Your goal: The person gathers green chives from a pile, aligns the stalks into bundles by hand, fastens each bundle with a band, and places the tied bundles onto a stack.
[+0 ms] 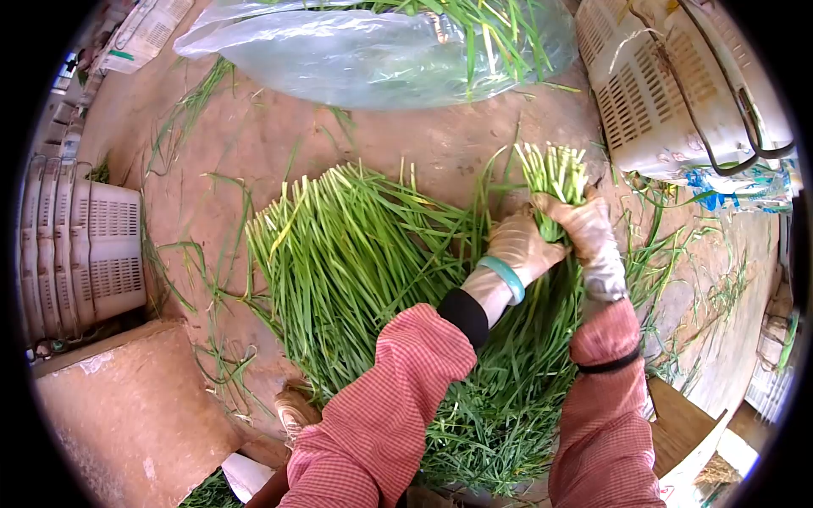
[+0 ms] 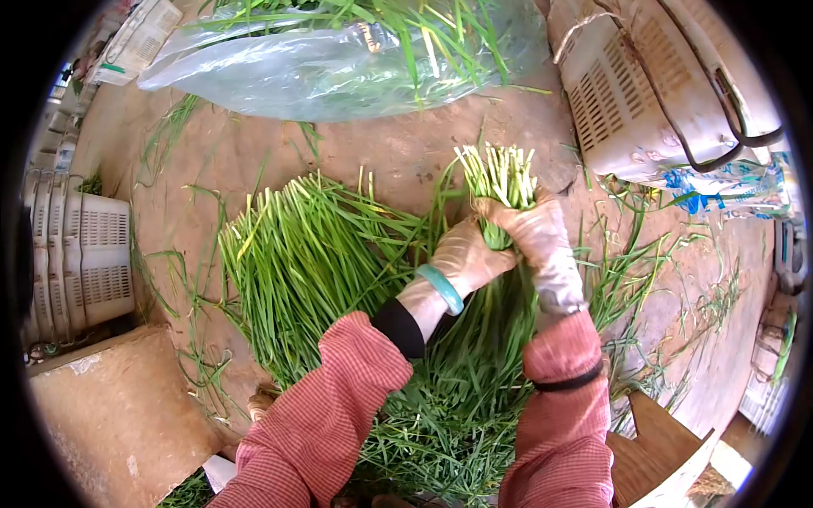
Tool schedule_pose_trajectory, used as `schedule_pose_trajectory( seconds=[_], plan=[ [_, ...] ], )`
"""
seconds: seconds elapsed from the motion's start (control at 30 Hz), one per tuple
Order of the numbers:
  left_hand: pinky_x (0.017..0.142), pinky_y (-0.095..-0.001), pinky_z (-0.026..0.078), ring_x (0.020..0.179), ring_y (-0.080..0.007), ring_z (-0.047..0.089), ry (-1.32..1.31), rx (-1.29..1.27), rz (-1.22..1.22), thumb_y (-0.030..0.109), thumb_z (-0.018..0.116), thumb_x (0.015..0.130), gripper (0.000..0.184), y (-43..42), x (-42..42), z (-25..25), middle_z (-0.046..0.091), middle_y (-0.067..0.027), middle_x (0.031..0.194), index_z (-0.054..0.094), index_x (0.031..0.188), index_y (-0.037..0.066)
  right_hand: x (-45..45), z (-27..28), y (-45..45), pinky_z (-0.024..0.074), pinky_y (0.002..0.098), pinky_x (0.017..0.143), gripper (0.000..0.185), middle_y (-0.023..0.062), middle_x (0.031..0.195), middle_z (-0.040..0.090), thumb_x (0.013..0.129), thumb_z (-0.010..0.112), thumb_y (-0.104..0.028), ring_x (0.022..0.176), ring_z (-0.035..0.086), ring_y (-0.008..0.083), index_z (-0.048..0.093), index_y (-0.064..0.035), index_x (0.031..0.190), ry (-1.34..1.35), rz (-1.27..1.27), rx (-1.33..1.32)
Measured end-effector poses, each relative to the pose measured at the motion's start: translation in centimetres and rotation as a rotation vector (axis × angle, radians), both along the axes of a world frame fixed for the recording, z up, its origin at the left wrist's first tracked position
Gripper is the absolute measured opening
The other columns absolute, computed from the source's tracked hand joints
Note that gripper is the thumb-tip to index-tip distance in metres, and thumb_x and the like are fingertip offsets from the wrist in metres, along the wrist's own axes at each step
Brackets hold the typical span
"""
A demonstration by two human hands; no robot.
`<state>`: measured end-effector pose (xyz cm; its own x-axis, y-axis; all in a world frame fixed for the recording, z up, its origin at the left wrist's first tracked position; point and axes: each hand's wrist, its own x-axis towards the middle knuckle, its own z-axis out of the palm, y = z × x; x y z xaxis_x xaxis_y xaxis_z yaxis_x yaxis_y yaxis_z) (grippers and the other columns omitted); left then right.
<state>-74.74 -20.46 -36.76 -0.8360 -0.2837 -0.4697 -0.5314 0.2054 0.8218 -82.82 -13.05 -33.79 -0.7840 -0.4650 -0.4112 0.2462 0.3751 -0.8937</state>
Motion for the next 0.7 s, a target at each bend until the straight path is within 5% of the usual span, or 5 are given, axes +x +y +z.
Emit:
schedule_pose_trajectory(
  seconds=[0.13,0.3,0.33,0.5,0.7],
  plan=[
    [0.101,-0.0374,0.029,0.122,-0.0294,0.032,0.090,0.052,0.279,0.022,0.072,0.064,0.088,-2.8,2.4,-0.3,0.029,-0.0198,0.134,0.021,0.132,-0.001,-3.6,-6.5,0.9,0.0493,0.0269,0.058,0.036,0.0068,0.076,0.064,0.065,0.075,-0.014,0.061,0.059,0.0164,0.059,0.0013,0.094,-0.322,-0.142,0.076],
    [0.103,-0.0427,0.021,0.123,-0.0338,0.027,0.154,0.550,0.355,0.078,0.051,0.056,0.118,-5.1,1.0,-4.3,0.027,-0.0246,0.133,0.013,0.133,-0.003,-1.6,-5.8,-1.5,0.0489,0.0267,0.055,0.050,0.0099,0.076,0.063,0.061,0.078,-0.023,0.059,0.058,0.0159,0.057,0.0034,0.098,-0.263,-0.002,0.046],
    [0.103,-0.0349,0.021,0.125,-0.0240,0.027,0.049,0.560,0.330,0.056,0.055,0.075,0.082,-4.3,0.1,-8.0,0.031,-0.0158,0.134,0.028,0.130,0.001,-1.4,-6.2,-1.5,0.0494,0.0286,0.056,0.052,0.0115,0.081,0.063,0.061,0.077,-0.025,0.067,0.059,0.0173,0.057,0.0031,0.100,-0.270,0.038,-0.006],
    [0.098,-0.0407,0.025,0.112,-0.0291,0.036,0.329,0.056,0.099,0.060,0.075,0.046,0.092,0.1,4.1,-1.1,0.044,-0.0120,0.114,0.045,0.114,0.006,2.3,1.4,1.4,0.0490,0.0266,0.073,0.050,0.0115,0.090,0.063,0.064,0.075,-0.019,0.078,0.060,0.0161,0.054,0.0056,0.102,-0.089,0.168,-0.023],
    [0.098,-0.0401,0.029,0.116,-0.0335,0.036,1.078,-0.206,-0.058,0.041,0.078,0.052,0.094,3.9,7.5,24.3,0.038,-0.0196,0.124,0.033,0.126,0.003,10.5,24.5,8.7,0.0456,0.0319,0.081,0.048,0.0124,0.102,0.057,0.069,0.070,-0.012,0.086,0.058,0.0202,0.050,-0.0001,0.110,0.450,-0.013,-0.327]
  ],
)
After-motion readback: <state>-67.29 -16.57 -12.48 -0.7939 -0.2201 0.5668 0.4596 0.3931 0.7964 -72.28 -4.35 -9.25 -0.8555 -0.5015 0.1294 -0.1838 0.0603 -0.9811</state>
